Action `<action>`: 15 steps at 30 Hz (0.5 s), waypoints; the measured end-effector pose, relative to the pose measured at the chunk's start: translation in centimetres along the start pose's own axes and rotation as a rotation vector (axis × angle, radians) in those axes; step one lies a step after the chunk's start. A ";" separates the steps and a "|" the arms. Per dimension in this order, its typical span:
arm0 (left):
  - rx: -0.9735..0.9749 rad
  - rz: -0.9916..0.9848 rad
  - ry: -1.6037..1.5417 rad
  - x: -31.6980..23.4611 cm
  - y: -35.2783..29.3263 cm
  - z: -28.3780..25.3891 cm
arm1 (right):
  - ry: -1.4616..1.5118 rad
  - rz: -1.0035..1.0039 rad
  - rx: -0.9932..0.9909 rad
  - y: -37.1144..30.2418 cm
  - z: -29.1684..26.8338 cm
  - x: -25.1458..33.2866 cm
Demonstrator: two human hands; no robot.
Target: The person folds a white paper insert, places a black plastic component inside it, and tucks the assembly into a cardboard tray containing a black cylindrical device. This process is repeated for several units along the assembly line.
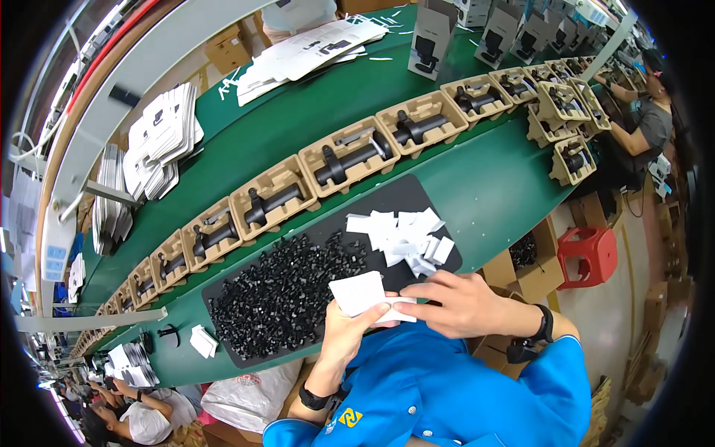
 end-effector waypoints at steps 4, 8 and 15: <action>-0.014 -0.002 0.182 -0.2 2.5 3.2 | 0.786 0.614 0.180 -3.1 -0.5 -6.7; 0.003 0.022 0.418 0.5 6.0 7.1 | 0.872 0.615 0.211 -5.4 0.7 -11.2; -0.046 0.272 0.987 1.4 12.0 11.7 | 0.806 0.534 0.409 -9.1 1.0 -18.3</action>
Point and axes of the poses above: each hand's wrist, its own y-axis towards the middle knuckle, its own z-axis out of the palm, x = y × z, the point moved 6 cm from there along y, towards the middle knuckle, and after that the axes turned 4 degrees about y, right-handed, at the moved point
